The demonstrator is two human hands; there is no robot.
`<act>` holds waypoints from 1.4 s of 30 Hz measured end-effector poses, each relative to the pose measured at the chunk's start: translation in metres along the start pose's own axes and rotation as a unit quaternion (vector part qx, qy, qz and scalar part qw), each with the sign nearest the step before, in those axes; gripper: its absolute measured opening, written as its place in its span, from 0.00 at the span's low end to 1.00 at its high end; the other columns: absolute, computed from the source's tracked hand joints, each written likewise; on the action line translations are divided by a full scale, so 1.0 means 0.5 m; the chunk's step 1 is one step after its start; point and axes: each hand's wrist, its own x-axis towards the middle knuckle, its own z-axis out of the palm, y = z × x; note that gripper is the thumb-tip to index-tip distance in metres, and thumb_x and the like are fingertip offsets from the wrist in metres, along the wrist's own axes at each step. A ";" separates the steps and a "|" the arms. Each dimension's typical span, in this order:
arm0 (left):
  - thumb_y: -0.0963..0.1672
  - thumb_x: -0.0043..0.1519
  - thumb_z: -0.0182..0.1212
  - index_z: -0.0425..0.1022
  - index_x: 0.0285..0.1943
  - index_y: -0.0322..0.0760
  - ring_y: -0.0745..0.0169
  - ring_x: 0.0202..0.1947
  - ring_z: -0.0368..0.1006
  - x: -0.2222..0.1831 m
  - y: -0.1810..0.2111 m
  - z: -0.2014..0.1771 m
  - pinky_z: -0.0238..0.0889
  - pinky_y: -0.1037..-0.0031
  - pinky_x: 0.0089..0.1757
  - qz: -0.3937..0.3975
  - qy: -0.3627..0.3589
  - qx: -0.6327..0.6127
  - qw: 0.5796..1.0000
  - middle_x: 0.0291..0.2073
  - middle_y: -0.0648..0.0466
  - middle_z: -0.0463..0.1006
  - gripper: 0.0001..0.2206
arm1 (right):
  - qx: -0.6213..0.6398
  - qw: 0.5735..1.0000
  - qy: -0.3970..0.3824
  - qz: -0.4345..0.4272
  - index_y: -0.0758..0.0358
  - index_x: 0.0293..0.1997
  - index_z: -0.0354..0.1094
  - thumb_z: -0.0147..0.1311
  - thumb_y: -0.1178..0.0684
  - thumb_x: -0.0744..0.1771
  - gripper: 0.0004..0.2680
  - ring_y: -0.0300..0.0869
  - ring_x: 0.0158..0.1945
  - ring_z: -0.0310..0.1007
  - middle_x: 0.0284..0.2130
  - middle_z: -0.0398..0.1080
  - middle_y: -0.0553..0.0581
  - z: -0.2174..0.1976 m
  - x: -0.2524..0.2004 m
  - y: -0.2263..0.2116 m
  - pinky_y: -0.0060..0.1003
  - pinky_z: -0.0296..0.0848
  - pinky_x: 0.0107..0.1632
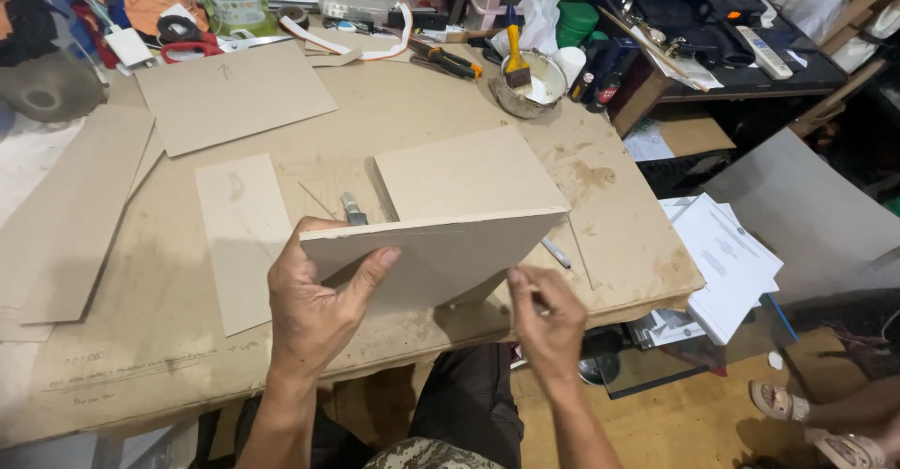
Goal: Cutting cardboard sheets to size with a utility knife and organizing them into stacks on a workbench.
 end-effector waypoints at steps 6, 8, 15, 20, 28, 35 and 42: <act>0.41 0.57 0.74 0.75 0.40 0.28 0.50 0.35 0.80 0.018 -0.006 -0.009 0.75 0.62 0.36 0.020 -0.004 -0.056 0.998 0.28 0.40 0.81 0.12 | 0.264 0.964 -0.004 0.043 0.72 0.64 0.65 0.55 0.50 0.69 0.19 0.43 0.47 0.73 0.41 0.71 0.61 -0.070 0.129 -0.095 0.47 0.79 0.57; 0.41 0.57 0.74 0.75 0.40 0.28 0.52 0.35 0.80 0.020 -0.001 -0.003 0.75 0.62 0.36 0.018 -0.004 -0.063 0.998 0.28 0.40 0.81 0.12 | 0.329 0.943 -0.036 0.039 0.72 0.63 0.65 0.55 0.50 0.69 0.18 0.45 0.50 0.74 0.43 0.73 0.65 -0.065 0.153 -0.096 0.49 0.77 0.59; 0.42 0.58 0.74 0.73 0.41 0.30 0.57 0.35 0.77 0.027 -0.011 -0.003 0.72 0.64 0.39 -0.002 -0.010 -0.065 0.998 0.27 0.42 0.80 0.13 | 0.403 0.913 -0.060 0.033 0.75 0.50 0.73 0.54 0.62 0.69 0.07 0.41 0.42 0.73 0.34 0.75 0.65 -0.020 0.176 0.004 0.48 0.78 0.52; 0.42 0.58 0.74 0.74 0.41 0.31 0.57 0.33 0.78 0.035 0.002 0.000 0.72 0.64 0.40 -0.009 -0.022 -0.058 0.998 0.27 0.43 0.81 0.11 | 0.376 0.925 -0.047 0.013 0.74 0.47 0.74 0.56 0.62 0.68 0.06 0.35 0.39 0.68 0.31 0.75 0.61 -0.021 0.176 -0.007 0.38 0.75 0.47; 0.42 0.58 0.73 0.74 0.40 0.31 0.56 0.33 0.79 0.033 0.004 -0.002 0.73 0.62 0.39 -0.027 -0.025 -0.055 0.998 0.27 0.42 0.81 0.12 | 0.376 0.924 -0.066 0.011 0.73 0.52 0.72 0.58 0.62 0.67 0.09 0.39 0.45 0.73 0.37 0.77 0.64 -0.039 0.195 -0.028 0.40 0.75 0.55; 0.42 0.58 0.74 0.73 0.40 0.31 0.56 0.31 0.79 0.033 -0.003 -0.005 0.73 0.64 0.39 -0.007 -0.027 -0.036 0.999 0.25 0.43 0.80 0.12 | 0.427 0.900 -0.088 -0.017 0.72 0.48 0.69 0.58 0.68 0.65 0.08 0.37 0.35 0.71 0.35 0.75 0.68 -0.048 0.218 -0.064 0.27 0.70 0.39; 0.41 0.58 0.74 0.73 0.40 0.32 0.60 0.30 0.77 0.029 -0.011 -0.007 0.72 0.67 0.39 -0.010 -0.029 -0.054 0.998 0.25 0.45 0.80 0.11 | 0.402 0.909 -0.108 -0.024 0.71 0.53 0.69 0.60 0.67 0.64 0.12 0.34 0.32 0.70 0.35 0.75 0.67 -0.058 0.226 -0.075 0.23 0.68 0.36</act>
